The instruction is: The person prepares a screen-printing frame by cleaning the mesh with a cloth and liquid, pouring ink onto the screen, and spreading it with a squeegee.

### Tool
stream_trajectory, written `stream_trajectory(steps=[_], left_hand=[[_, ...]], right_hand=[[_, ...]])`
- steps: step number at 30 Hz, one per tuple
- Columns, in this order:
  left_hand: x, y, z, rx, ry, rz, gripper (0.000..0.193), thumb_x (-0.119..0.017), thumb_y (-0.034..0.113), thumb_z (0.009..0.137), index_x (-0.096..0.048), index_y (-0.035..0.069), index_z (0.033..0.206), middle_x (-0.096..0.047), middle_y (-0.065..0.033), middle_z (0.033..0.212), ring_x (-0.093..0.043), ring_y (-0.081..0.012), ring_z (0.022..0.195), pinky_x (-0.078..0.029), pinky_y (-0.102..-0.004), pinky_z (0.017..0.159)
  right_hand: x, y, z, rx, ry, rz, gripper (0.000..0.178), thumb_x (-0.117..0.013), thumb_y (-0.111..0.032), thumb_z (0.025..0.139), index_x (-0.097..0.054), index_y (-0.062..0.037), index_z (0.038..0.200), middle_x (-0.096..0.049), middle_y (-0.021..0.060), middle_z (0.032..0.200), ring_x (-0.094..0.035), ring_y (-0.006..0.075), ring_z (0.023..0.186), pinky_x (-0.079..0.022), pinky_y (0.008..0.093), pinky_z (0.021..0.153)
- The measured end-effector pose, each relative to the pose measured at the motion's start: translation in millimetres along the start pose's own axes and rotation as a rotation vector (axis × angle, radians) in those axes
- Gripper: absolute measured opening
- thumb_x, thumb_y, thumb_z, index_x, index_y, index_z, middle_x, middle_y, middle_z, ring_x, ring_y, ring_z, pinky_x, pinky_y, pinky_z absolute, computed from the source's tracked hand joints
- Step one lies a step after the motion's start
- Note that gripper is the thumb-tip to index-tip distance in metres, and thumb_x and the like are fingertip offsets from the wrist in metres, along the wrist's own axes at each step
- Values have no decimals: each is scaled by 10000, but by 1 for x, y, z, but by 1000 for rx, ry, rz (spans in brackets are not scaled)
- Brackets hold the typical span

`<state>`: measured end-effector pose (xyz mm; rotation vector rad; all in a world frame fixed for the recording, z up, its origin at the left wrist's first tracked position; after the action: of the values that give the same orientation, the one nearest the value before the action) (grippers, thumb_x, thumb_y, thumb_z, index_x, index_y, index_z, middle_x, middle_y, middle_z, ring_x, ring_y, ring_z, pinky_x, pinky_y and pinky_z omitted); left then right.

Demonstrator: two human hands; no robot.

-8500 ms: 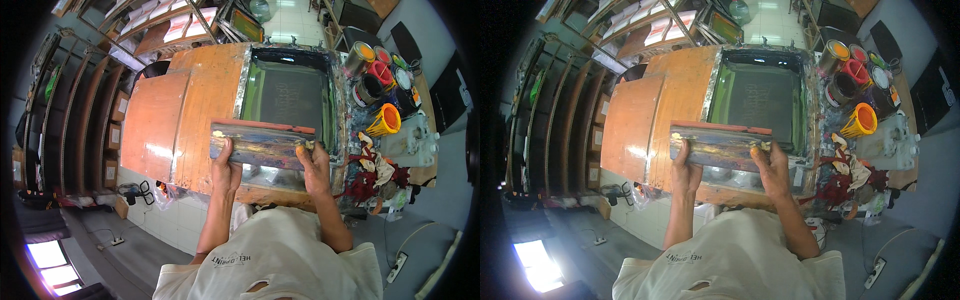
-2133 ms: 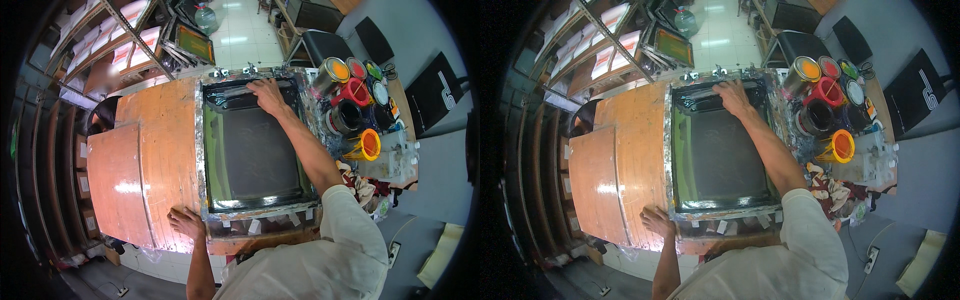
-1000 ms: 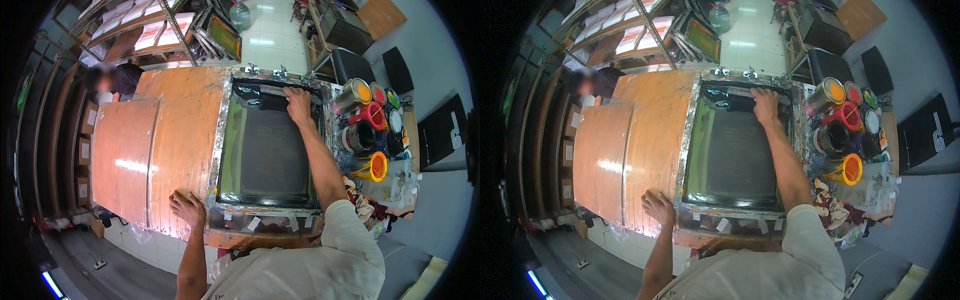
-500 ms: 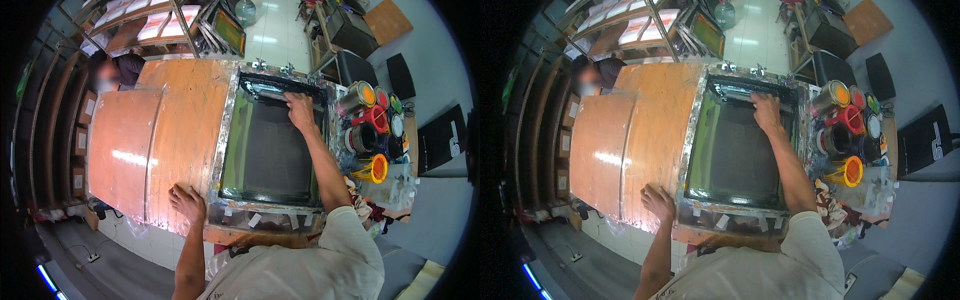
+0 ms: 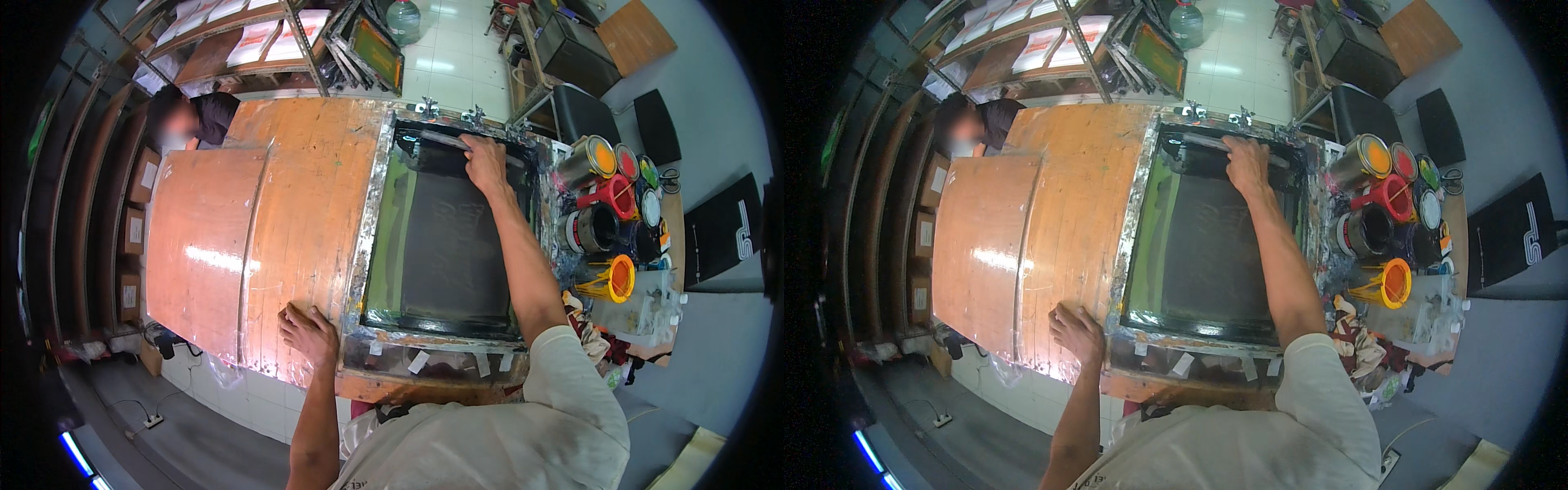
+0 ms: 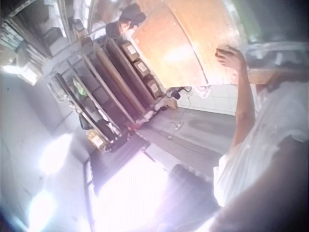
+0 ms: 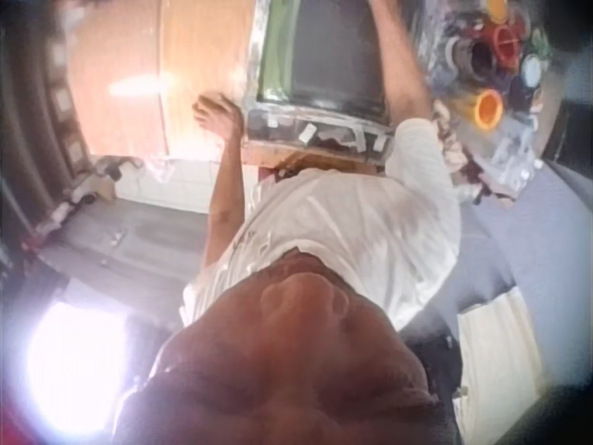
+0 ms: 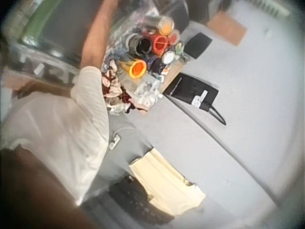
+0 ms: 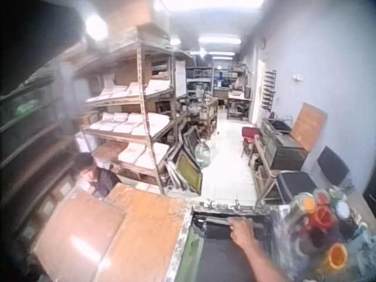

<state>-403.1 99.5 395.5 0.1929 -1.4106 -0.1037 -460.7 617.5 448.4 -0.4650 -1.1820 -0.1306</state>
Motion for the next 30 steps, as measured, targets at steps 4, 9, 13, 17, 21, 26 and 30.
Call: stream_trajectory(steps=[4,9,13,17,21,26,30], left_hand=[[-3,-1,1,53,-92,-59,645,-442,469,1020,-400,8,1469,-358,-276,1489,-379,-460,1328,-267,-588,1105],[0,0,1,36,-46,-30,608,-445,446,1021,-418,7,1441,-394,-261,1442,-403,-443,1281,-299,-571,1063],[1,3,2,54,-89,-49,627,-453,451,1021,-406,7,1460,-366,-270,1481,-369,-458,1334,-266,-579,1106],[-2,-2,0,55,-98,-40,615,-472,429,1016,-409,2,1456,-369,-261,1473,-364,-450,1329,-283,-569,1086],[-3,-4,-1,39,-69,-50,611,-477,417,1014,-411,-4,1451,-370,-259,1468,-376,-450,1310,-296,-566,1071],[0,1,1,32,-79,-51,620,-466,432,1016,-411,-9,1448,-366,-262,1472,-381,-453,1307,-290,-569,1078],[2,3,1,53,-86,-59,629,-462,447,1018,-413,-8,1450,-371,-268,1471,-377,-456,1313,-283,-574,1088]], right_hand=[[-15,-23,-16,13,35,-98,330,-688,-84,852,-670,-132,1178,-721,103,1075,-629,333,1058,-428,526,898],[-11,-34,20,13,-108,-45,362,-689,-58,832,-668,-135,1185,-713,99,1086,-613,337,1086,-421,516,906],[-3,-23,-8,68,-14,-82,394,-679,-32,825,-668,-142,1203,-706,95,1136,-608,331,1093,-421,501,909],[16,-2,-41,24,5,9,427,-674,8,792,-661,-133,1195,-697,89,1124,-604,324,1088,-418,497,909],[15,-41,-66,78,34,9,523,-691,25,738,-642,-145,1229,-689,73,1120,-600,309,1091,-409,510,927],[-18,-48,-23,42,-3,-56,521,-690,12,752,-654,-154,1245,-696,71,1137,-607,312,1091,-413,535,944],[-22,-39,12,15,-30,-62,457,-685,-3,783,-675,-144,1217,-705,82,1119,-616,311,1076,-422,527,938]])
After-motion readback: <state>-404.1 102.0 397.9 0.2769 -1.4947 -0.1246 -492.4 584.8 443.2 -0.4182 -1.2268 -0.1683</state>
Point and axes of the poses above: each hand's wrist, its own z-axis towards the middle knuckle, its own x-axis out of the back of the hand, y = z × x, the point moved 6 cm from there along z, towards the middle knuckle
